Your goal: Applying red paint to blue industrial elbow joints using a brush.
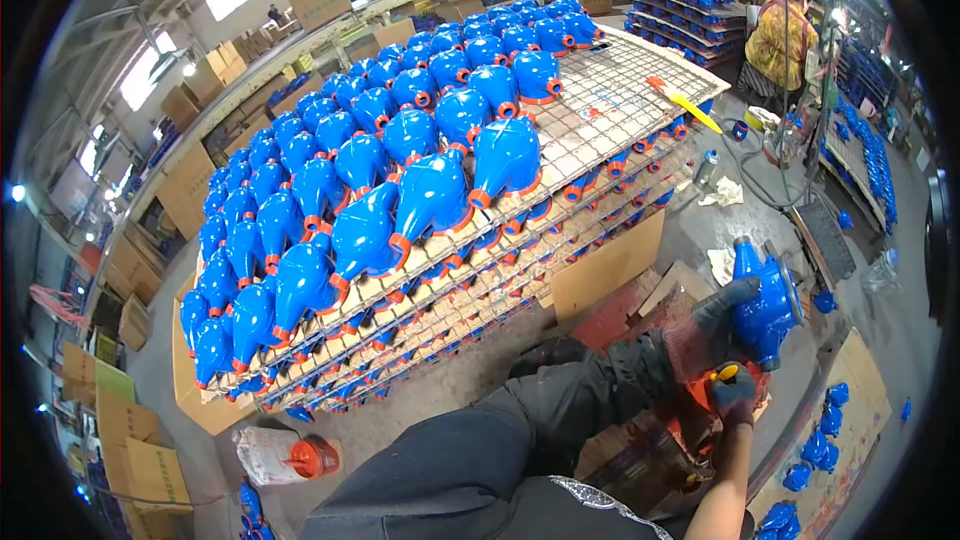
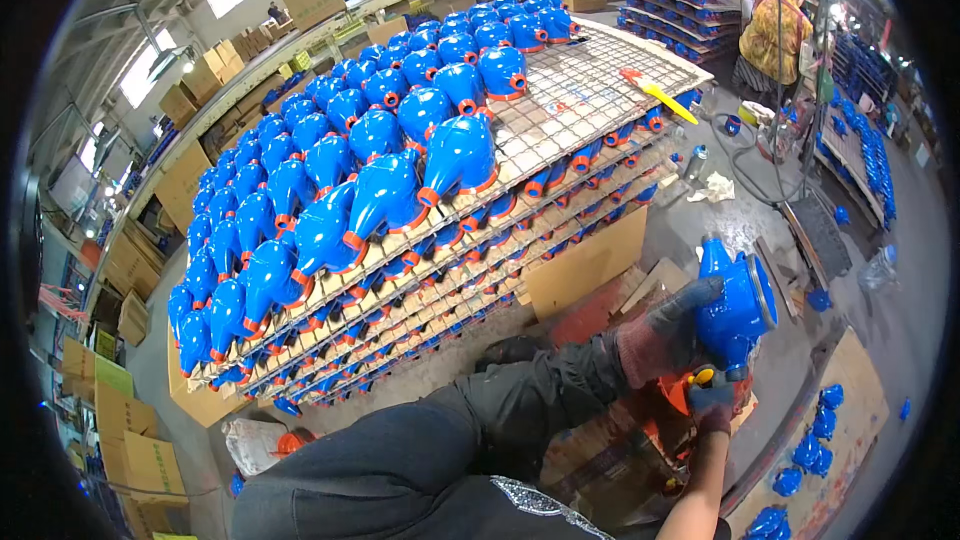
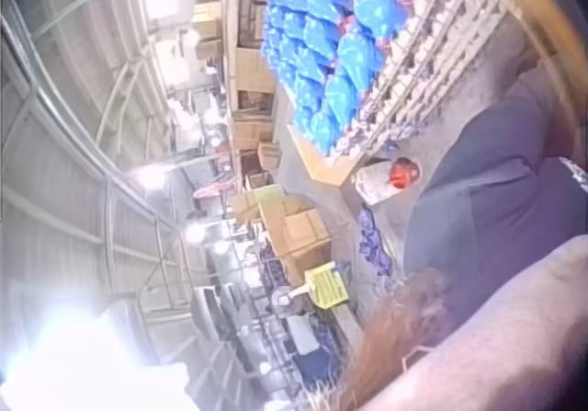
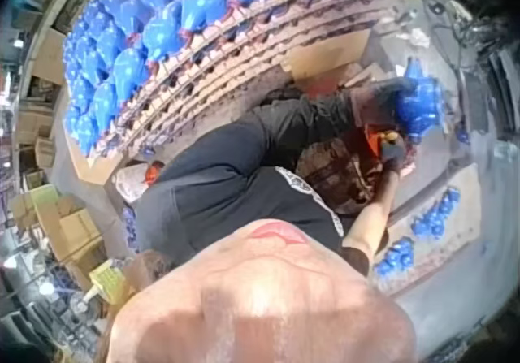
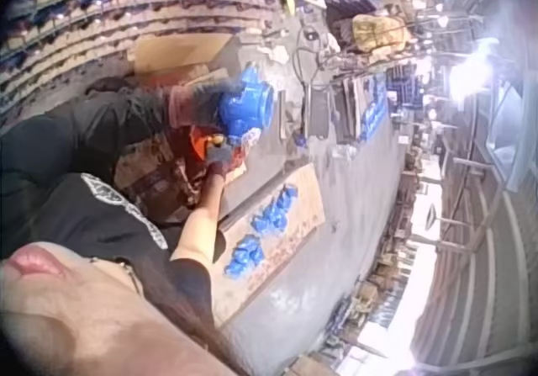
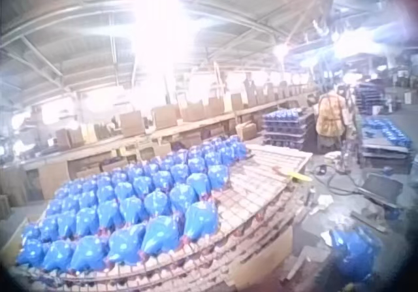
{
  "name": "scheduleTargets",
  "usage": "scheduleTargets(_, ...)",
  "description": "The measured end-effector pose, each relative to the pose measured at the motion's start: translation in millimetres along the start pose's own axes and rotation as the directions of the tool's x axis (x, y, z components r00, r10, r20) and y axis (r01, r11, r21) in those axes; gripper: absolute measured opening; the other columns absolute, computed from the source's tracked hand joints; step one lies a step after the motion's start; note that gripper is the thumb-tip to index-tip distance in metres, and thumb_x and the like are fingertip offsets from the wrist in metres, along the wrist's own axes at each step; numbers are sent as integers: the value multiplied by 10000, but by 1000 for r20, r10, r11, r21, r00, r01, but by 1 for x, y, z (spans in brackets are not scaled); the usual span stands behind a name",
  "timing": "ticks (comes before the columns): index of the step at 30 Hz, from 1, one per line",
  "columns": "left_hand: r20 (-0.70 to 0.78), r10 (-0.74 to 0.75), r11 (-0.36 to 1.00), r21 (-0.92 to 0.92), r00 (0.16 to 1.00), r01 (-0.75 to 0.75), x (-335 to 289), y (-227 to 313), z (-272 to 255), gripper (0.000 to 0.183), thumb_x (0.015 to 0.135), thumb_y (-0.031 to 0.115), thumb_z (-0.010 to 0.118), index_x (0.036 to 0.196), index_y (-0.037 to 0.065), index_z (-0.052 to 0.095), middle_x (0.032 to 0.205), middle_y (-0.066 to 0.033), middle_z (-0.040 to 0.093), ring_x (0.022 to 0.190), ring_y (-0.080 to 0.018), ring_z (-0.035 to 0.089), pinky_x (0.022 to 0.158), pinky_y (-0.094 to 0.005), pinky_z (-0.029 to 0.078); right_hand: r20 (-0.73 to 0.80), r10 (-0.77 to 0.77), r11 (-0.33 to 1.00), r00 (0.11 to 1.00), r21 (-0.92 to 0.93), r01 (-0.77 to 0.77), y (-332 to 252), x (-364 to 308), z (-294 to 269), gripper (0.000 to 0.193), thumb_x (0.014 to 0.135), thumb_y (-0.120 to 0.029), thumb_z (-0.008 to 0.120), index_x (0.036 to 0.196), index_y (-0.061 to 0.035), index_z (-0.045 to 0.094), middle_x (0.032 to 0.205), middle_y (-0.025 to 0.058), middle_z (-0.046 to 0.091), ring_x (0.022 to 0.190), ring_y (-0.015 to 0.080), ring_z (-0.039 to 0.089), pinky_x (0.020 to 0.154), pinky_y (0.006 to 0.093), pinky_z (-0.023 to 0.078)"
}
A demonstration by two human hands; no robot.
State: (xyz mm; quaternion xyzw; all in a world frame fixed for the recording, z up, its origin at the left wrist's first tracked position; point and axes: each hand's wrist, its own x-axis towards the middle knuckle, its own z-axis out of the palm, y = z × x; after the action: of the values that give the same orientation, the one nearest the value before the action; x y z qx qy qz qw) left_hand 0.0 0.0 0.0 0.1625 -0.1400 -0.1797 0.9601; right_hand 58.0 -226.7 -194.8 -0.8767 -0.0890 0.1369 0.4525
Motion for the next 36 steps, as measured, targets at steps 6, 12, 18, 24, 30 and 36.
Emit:
scheduleTargets(6,-28,19,964,-265,999,-25,5,-12,-8,622,833,482,656,1285,109,446,1143,-100,573,1043,-280,589,941,-463,480,-155,-224,975,962,-38,221,-37,-28,-39,169,761,21,632,922,-29,626,846,47,640,781,170,623,732,291,487)
scheduleTargets(12,-142,6,986,-165,990,-30,5,-8,-11,600,833,424,673,1287,101,450,1152,-125,573,1033,-277,601,889,-440,521,-308,-305,944,901,31,330,-97,-54,-60,179,809,-23,631,988,-11,634,909,64,655,851,165,616,791,286,477)
scheduleTargets(18,-287,181,872,489,941,-18,7,-24,-12,563,765,178,759,1232,71,462,1023,-118,606,905,-214,622,786,-405,542,-571,-355,881,741,61,469,-147,-96,-99,234,829,-8,649,1063,-3,649,994,64,653,907,156,604,827,292,471)
scheduleTargets(24,354,411,-307,922,840,-238,-1,-42,-10,761,546,143,831,1205,68,459,1149,-187,511,1082,-356,531,916,-440,449,-694,-322,778,644,193,597,-177,-128,-114,333,782,75,659,1107,26,602,1038,109,656,958,181,628,893,293,488)
scheduleTargets(30,550,216,-551,751,806,-364,3,-56,-11,723,567,148,797,1220,88,493,1218,-225,492,1097,-418,514,916,-483,435,-694,-329,786,641,175,593,-179,-128,-116,324,769,96,683,1075,23,605,1026,95,654,931,154,623,851,270,501)
scheduleTargets(36,519,180,-614,723,836,-316,5,-56,-19,724,568,163,785,1232,113,499,1240,-217,488,1090,-412,516,901,-499,433,-656,-320,825,684,162,542,-177,-128,-113,313,767,74,705,1060,5,619,1015,69,656,909,121,609,825,247,490)
